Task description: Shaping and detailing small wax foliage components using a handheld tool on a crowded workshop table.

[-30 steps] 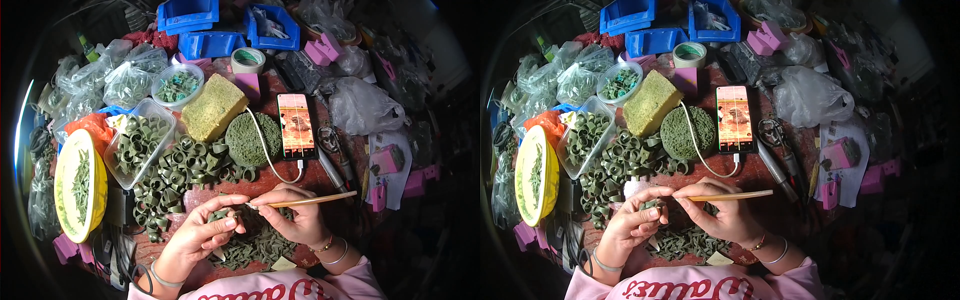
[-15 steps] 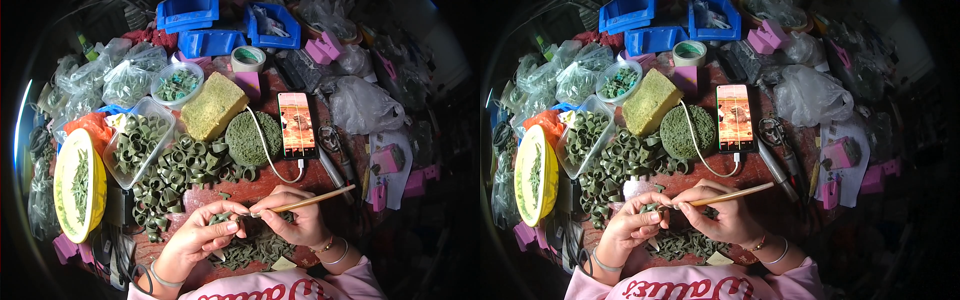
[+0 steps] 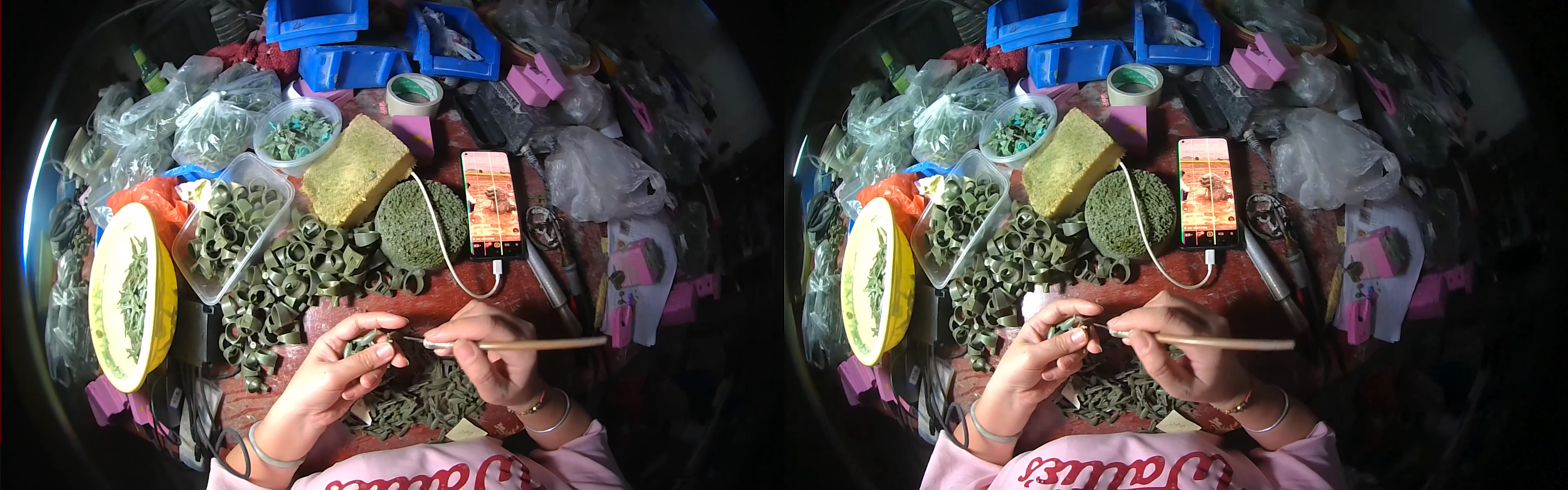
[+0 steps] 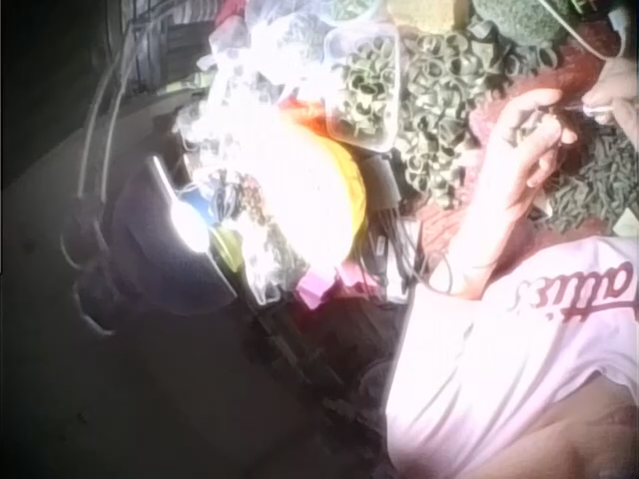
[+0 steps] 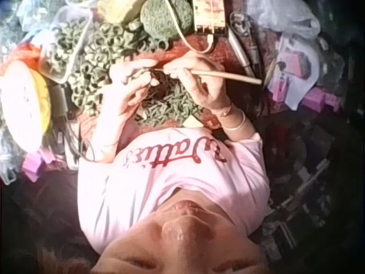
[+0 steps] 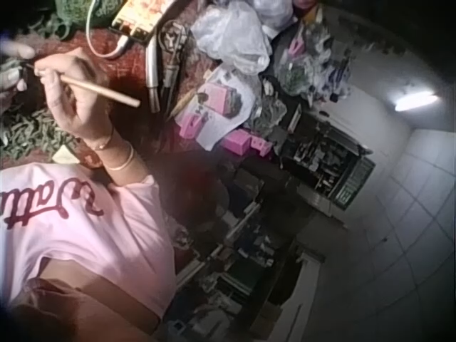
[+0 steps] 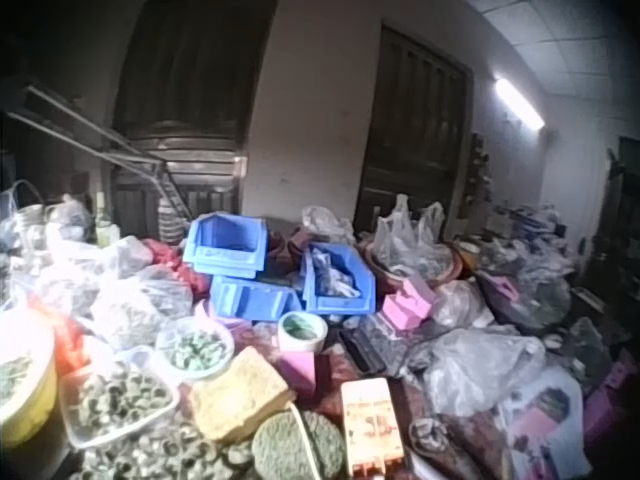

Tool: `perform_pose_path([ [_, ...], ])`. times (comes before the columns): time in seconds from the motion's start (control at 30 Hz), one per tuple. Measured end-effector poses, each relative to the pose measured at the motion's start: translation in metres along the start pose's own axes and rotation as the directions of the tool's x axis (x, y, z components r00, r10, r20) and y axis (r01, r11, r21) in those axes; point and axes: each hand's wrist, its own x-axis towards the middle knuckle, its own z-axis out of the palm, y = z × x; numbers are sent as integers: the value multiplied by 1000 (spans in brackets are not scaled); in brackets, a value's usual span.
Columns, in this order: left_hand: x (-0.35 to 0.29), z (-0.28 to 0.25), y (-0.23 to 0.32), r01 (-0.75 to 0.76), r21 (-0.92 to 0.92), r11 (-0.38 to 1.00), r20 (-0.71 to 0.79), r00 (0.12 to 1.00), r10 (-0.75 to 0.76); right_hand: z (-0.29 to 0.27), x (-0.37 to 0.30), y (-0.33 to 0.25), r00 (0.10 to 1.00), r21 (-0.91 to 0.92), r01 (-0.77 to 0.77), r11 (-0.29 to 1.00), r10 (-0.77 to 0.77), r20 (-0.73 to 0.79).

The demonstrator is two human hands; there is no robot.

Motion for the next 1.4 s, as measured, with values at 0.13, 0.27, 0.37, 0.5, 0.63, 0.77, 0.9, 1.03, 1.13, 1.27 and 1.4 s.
perform_pose_path([
  [0.13,1,0,0,-6,63,998,4,1000,6,4,3,-1,999,-34,7,999,-5,38],
  [0.27,1,-2,-1,-14,54,998,21,1000,12,3,3,-1,999,-53,14,999,-12,43],
  [0.37,0,-1,-2,-12,49,999,33,999,10,5,2,-1,998,-47,14,999,-11,63],
  [0.5,-1,-1,-1,3,46,999,29,1000,-4,3,1,-1,999,-28,-50,998,50,15],
  [0.63,-1,0,0,23,21,1000,5,1000,-23,0,0,-2,999,-53,-42,998,42,6],
  [0.77,-1,0,1,27,19,999,1,1000,-27,1,1,-2,997,-41,-4,999,8,82],
  [0.9,-1,0,1,29,17,999,10,1000,-29,4,0,-2,998,-52,-5,999,8,63],
  [1.03,-1,-1,1,24,15,1000,14,1000,-25,3,1,-1,999,-65,15,998,-12,47],
  [1.13,0,-1,1,33,19,999,12,999,-33,5,2,-3,997,-42,17,999,-14,70],
  [1.27,-1,-2,0,29,14,999,10,1000,-29,5,1,-2,999,-52,6,999,-3,53],
  [1.4,-1,-1,1,45,9,999,-10,999,-45,5,1,-2,998,-33,15,999,-13,56],
])
